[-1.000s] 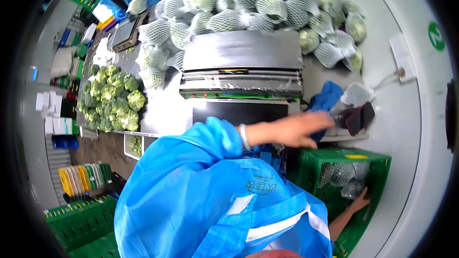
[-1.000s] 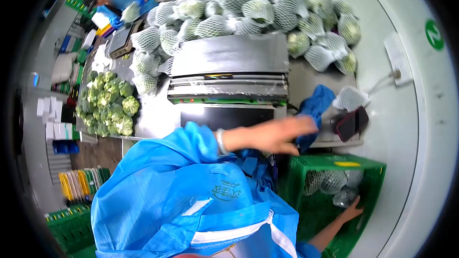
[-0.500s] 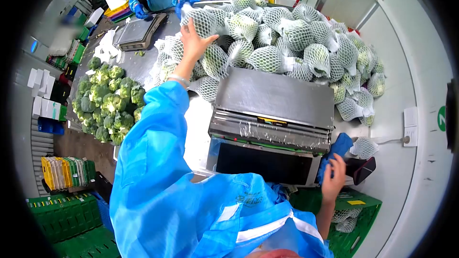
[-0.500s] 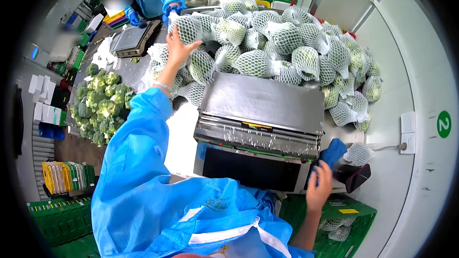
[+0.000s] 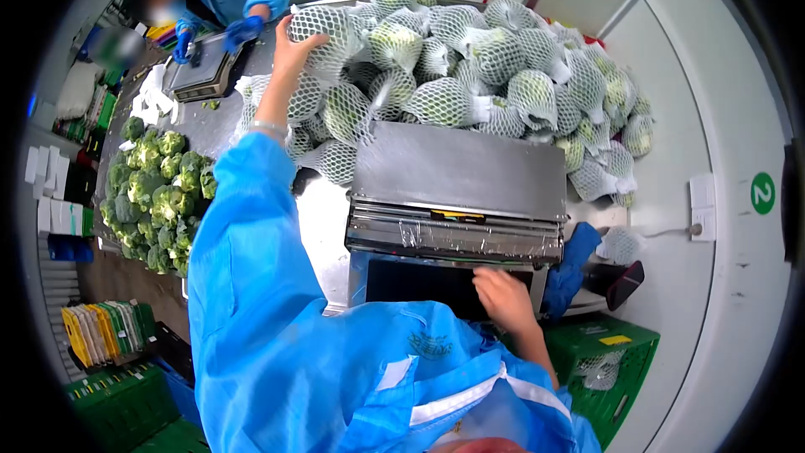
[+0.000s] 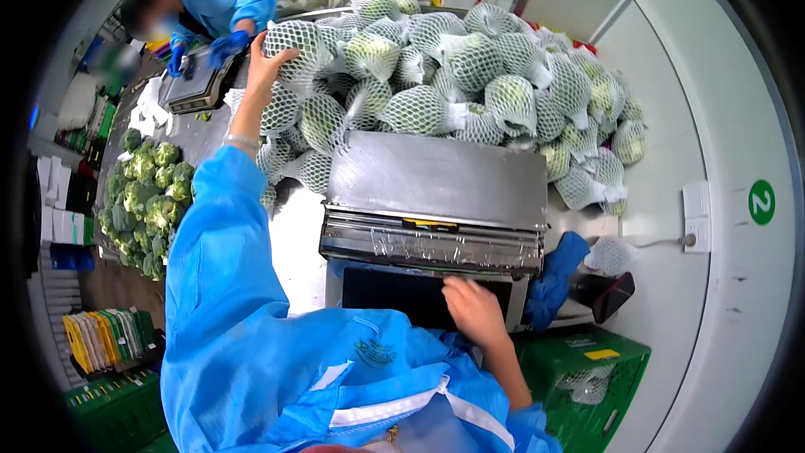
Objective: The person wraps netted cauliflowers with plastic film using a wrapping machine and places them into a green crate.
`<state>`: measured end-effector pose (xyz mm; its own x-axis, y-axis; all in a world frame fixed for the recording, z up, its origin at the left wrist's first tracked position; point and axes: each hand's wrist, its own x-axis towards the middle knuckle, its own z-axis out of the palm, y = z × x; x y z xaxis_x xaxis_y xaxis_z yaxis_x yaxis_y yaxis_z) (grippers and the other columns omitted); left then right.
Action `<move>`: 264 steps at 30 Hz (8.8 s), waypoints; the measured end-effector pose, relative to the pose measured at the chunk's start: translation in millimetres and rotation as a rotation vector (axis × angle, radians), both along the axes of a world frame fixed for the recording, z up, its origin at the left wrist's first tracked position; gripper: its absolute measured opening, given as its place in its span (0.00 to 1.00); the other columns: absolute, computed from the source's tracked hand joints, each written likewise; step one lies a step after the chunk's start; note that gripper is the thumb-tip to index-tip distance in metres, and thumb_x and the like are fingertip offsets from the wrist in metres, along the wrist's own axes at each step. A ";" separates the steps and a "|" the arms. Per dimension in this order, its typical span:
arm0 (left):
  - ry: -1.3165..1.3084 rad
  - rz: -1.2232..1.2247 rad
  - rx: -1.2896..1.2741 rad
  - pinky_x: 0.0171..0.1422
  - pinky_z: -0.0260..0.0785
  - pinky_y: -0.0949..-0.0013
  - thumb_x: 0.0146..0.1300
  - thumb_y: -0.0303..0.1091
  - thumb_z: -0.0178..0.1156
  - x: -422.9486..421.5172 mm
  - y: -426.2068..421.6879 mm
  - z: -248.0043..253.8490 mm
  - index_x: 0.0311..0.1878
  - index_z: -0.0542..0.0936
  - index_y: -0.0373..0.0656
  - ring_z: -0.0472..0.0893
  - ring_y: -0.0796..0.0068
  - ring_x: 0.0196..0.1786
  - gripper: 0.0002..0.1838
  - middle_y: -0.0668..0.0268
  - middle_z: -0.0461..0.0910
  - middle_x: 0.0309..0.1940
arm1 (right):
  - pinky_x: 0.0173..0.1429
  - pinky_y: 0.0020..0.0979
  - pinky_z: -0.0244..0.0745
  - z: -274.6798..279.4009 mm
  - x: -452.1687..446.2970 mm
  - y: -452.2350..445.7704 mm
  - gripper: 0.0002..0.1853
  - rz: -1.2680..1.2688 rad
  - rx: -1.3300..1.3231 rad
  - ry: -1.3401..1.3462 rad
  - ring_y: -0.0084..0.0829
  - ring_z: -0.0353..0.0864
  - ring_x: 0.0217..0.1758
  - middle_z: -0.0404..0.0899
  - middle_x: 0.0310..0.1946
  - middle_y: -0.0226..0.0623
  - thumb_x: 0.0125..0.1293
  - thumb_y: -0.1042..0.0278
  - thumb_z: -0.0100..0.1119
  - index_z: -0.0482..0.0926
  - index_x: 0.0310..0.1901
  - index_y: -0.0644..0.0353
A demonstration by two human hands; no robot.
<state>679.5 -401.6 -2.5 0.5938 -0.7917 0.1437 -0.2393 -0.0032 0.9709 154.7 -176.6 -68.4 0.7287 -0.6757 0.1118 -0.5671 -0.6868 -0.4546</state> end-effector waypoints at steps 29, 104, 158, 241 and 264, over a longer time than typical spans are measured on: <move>-0.868 -0.103 0.258 0.42 0.68 0.59 0.55 0.40 0.72 -212.1 236.5 -102.8 0.30 0.85 0.39 0.76 0.59 0.34 0.13 0.63 0.82 0.30 | 0.54 0.42 0.69 -16.9 -120.0 -67.2 0.16 -0.800 -0.109 -0.051 0.43 0.76 0.49 0.80 0.41 0.38 0.56 0.58 0.71 0.83 0.39 0.60; -1.081 -0.700 0.228 0.25 0.69 0.55 0.59 0.34 0.60 -313.9 315.7 -215.9 0.37 0.75 0.46 0.80 0.56 0.23 0.06 0.59 0.76 0.19 | 0.29 0.38 0.74 -126.1 -36.9 79.9 0.13 -0.775 -0.019 -0.188 0.43 0.79 0.26 0.75 0.23 0.38 0.64 0.65 0.61 0.69 0.26 0.60; -1.416 -1.845 -0.604 0.72 0.57 0.39 0.58 0.33 0.60 -842.6 316.1 -152.6 0.61 0.78 0.61 0.59 0.60 0.76 0.25 0.68 0.67 0.70 | 0.70 0.47 0.64 -133.0 -381.1 317.7 0.56 -1.673 0.023 -0.355 0.53 0.60 0.70 0.61 0.65 0.50 0.37 0.52 0.84 0.60 0.67 0.60; 1.022 -0.676 -0.312 0.63 0.70 0.52 0.73 0.37 0.54 -218.6 198.0 2.9 0.44 0.69 0.47 0.80 0.47 0.57 0.07 0.45 0.82 0.50 | 0.61 0.45 0.70 78.6 -48.8 -115.0 0.05 0.004 0.918 -1.387 0.39 0.79 0.51 0.81 0.46 0.49 0.75 0.71 0.47 0.67 0.39 0.61; 0.494 -0.767 0.384 0.67 0.67 0.68 0.50 0.33 0.75 -279.3 169.4 -52.7 0.67 0.69 0.30 0.77 0.69 0.59 0.41 0.55 0.78 0.58 | 0.50 0.30 0.75 23.4 -24.6 -119.2 0.29 -0.354 0.970 -0.428 0.25 0.79 0.43 0.82 0.41 0.41 0.69 0.48 0.60 0.72 0.56 0.69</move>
